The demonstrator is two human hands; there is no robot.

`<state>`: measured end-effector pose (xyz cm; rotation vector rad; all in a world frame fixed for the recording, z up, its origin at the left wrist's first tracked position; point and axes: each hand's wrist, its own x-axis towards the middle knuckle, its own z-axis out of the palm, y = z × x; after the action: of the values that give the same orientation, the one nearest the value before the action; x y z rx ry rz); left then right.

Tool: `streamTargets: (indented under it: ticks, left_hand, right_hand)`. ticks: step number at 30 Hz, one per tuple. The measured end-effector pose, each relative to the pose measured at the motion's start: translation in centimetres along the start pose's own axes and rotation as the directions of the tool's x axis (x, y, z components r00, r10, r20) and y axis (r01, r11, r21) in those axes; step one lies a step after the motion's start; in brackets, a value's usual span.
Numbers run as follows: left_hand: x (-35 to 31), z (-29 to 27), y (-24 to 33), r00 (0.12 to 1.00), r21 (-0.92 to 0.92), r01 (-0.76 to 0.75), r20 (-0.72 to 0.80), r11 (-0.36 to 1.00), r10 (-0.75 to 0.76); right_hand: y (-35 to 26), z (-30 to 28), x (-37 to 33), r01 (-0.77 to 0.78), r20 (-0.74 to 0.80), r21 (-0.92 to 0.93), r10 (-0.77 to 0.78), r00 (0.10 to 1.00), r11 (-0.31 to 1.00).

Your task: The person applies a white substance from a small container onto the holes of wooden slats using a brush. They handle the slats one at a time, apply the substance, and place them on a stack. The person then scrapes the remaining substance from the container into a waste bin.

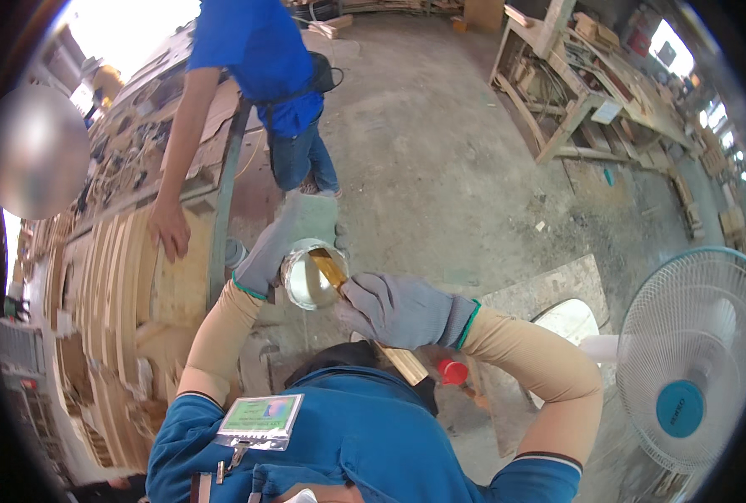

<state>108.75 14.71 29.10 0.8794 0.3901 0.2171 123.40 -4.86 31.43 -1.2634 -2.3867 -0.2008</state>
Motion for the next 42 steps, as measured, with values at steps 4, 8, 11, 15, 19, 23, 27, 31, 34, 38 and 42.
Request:
streamTargets:
  ticks: [4,8,11,15,19,23,27,31,34,38,42]
  left_hand:
    - [7.3,-1.8,3.9,0.984,-0.131,-0.174,0.002,0.976,0.176]
    - [15.8,-3.4,5.5,0.930,-0.090,-0.366,0.006,0.926,0.368]
    - [22.6,-2.8,6.8,0.810,0.118,-0.582,-0.006,0.805,0.587]
    - [32.5,-2.5,9.0,0.689,0.159,-0.714,-0.014,0.682,0.725]
    - [42.8,-1.3,13.0,0.780,0.100,-0.615,-0.065,0.782,0.622]
    - [52.2,-2.1,16.5,0.934,0.090,-0.330,-0.112,0.940,0.339]
    - [60.7,-3.1,19.2,0.991,0.072,-0.100,-0.086,0.992,0.106]
    - [69.0,-4.6,22.5,0.992,0.002,0.103,-0.071,0.995,-0.102]
    - [75.6,-5.2,26.1,0.986,0.065,0.165,0.021,0.984,-0.167]
    - [84.6,-7.4,32.5,0.986,0.222,0.166,-0.034,0.961,-0.162]
    - [93.7,-9.3,39.0,0.983,0.073,0.095,0.152,0.993,-0.105]
  right_hand:
    - [7.4,0.2,1.1,-0.142,0.017,0.038,0.141,0.990,0.989]
    - [15.3,3.2,0.1,-0.325,-0.199,0.278,0.386,0.901,0.904]
    - [22.2,4.5,-0.1,-0.420,-0.282,0.375,0.533,0.798,0.826]
    - [32.8,3.6,1.0,0.087,0.049,0.993,0.956,0.289,-0.077]
    - [44.8,-0.3,1.2,0.053,0.014,0.998,0.930,0.366,-0.036]
    - [55.6,-3.2,1.3,-0.115,-0.067,0.980,0.804,0.590,0.165]
    - [65.5,-5.1,2.5,-0.122,-0.307,0.631,0.391,0.868,0.767]
    - [71.1,-7.1,6.0,-0.168,-0.105,0.222,0.195,0.975,0.960]
    - [76.0,-5.9,8.3,-0.005,-0.075,-0.088,-0.001,0.997,0.996]
    - [84.2,-3.3,11.0,0.141,-0.062,-0.415,-0.183,0.981,0.899]
    - [94.9,-4.7,13.0,0.068,-0.047,-0.023,-0.069,0.997,0.997]
